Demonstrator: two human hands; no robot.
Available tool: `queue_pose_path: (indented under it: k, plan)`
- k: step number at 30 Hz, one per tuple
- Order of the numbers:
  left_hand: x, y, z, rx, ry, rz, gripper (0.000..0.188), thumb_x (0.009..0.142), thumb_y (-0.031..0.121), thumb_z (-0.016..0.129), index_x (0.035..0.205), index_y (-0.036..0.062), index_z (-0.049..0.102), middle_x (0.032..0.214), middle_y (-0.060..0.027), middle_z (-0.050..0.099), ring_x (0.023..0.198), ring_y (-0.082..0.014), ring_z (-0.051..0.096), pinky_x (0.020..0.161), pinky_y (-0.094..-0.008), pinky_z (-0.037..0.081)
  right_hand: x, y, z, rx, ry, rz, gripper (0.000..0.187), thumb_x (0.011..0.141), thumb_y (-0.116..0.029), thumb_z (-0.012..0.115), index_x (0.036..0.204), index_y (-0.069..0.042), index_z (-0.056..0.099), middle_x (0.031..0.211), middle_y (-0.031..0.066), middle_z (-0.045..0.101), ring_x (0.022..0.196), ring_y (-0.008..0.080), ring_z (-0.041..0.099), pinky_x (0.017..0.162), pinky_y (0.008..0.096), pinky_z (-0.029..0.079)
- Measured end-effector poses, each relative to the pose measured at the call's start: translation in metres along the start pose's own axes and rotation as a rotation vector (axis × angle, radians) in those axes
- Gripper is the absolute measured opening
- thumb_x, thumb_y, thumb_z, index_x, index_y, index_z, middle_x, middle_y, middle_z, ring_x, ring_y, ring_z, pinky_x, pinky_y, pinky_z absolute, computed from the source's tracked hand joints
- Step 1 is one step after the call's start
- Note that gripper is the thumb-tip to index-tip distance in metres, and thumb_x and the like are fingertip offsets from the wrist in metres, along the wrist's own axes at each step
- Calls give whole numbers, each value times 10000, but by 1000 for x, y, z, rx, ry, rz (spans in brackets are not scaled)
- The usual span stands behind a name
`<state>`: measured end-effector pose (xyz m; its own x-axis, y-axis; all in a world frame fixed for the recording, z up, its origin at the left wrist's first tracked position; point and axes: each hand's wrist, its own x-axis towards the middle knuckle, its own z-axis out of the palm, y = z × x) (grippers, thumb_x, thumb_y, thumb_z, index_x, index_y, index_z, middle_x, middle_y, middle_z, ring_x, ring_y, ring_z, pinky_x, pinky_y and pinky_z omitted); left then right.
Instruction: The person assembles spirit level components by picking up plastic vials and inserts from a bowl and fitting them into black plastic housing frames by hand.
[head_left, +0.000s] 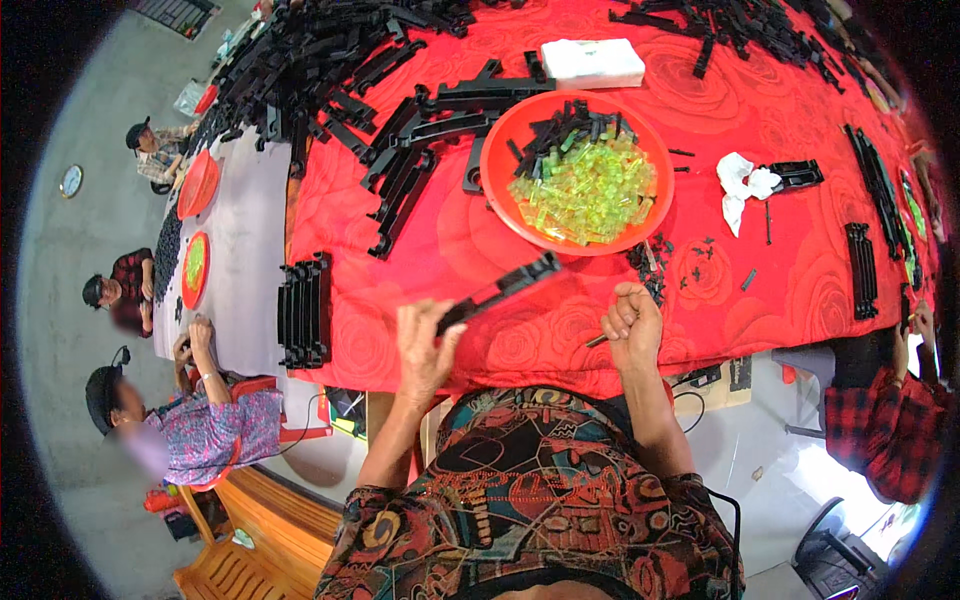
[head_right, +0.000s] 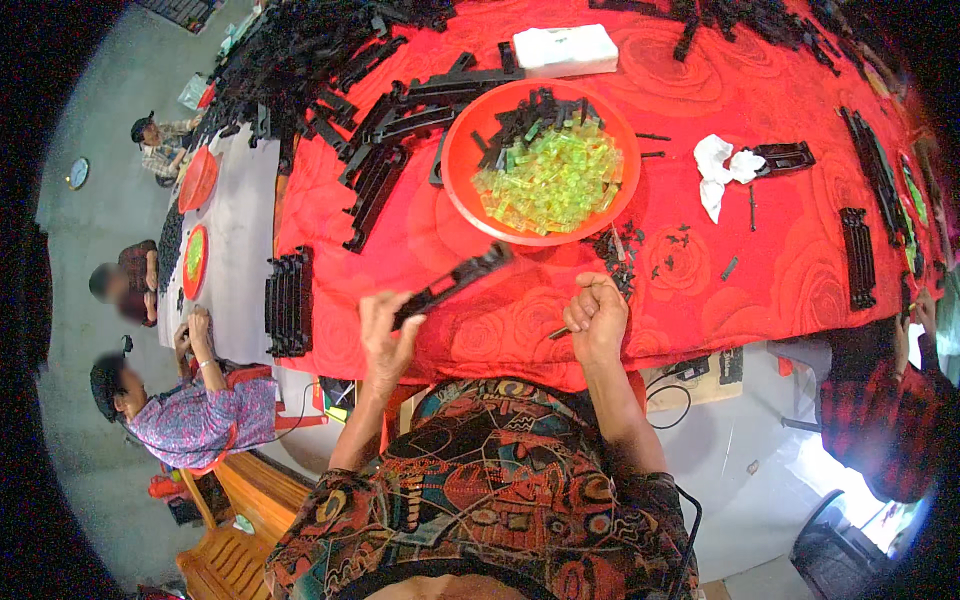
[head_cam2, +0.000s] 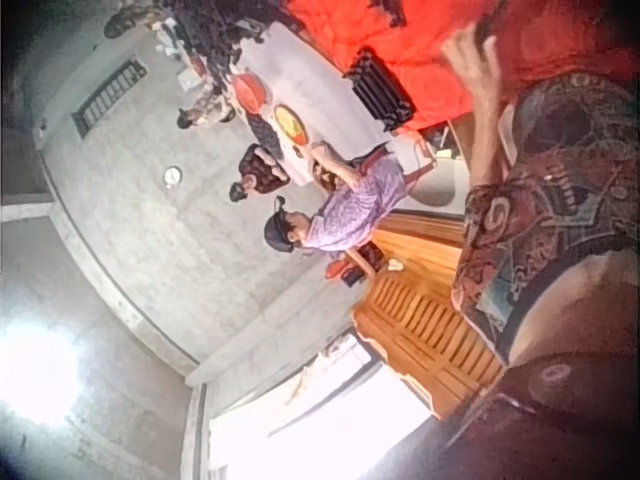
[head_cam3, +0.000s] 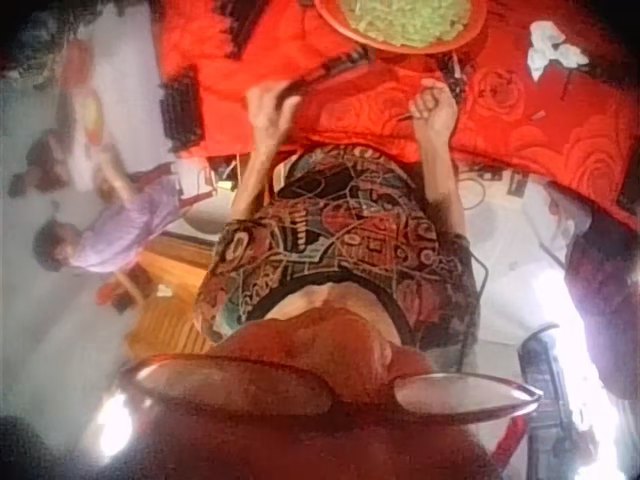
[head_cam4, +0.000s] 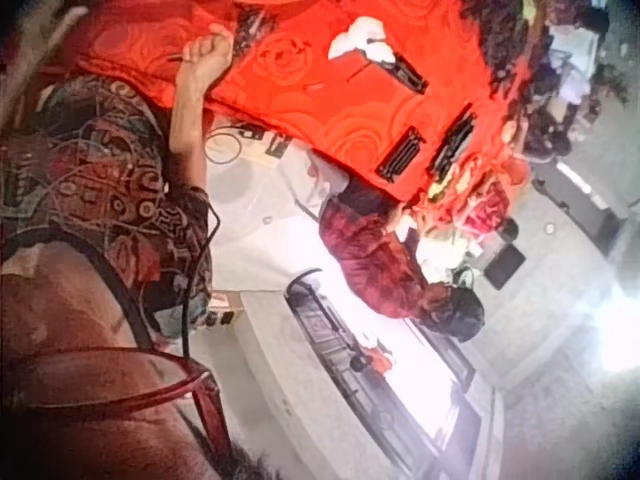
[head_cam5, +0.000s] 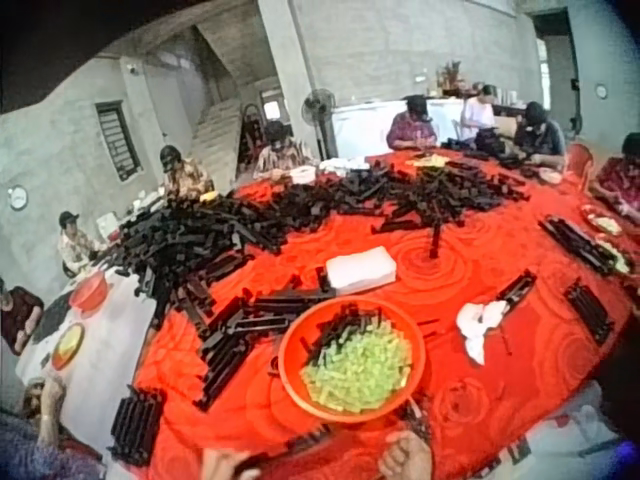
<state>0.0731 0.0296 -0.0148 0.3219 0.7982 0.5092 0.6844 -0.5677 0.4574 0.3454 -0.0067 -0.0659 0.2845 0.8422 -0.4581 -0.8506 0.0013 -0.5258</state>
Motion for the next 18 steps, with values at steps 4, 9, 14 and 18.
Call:
queue_pose_path:
  k: [4, 9, 14, 18]
  plan:
    - [7, 0, 33, -47, -126, 76, 378, 666, 52, 713, 1018, 15, 581, 916, -148, 526, 840, -301, 497, 728, -393, 405, -1, -3, -1, 6, 12, -17, 160, 834, -82, 371, 852, -11, 513, 525, -24, 295, 379, 77, 238, 359, 245, 241]
    - [15, -4, 48, 30, -227, 87, 383, 685, 119, 713, 1030, 23, 576, 928, -133, 531, 866, -292, 495, 744, -384, 385, 0, -6, -1, 2, 13, -2, 171, 856, -80, 353, 854, -20, 514, 540, -31, 304, 390, 73, 243, 366, 241, 244]
    - [35, 10, 36, 48, -111, 137, 385, 699, 163, 728, 1023, 26, 573, 929, -135, 556, 829, -299, 517, 722, -395, 394, 4, -9, 1, 21, 47, 14, 150, 848, -94, 387, 854, -34, 524, 523, -34, 307, 372, 74, 240, 361, 240, 245]
    - [86, 27, 41, 9, -22, 281, 189, 708, 59, 693, 871, 22, 603, 833, -123, 571, 759, -289, 539, 675, -383, 418, 2, -11, 6, -2, 42, 24, 149, 837, -70, 378, 843, -20, 517, 525, -28, 303, 373, 77, 233, 360, 243, 245]
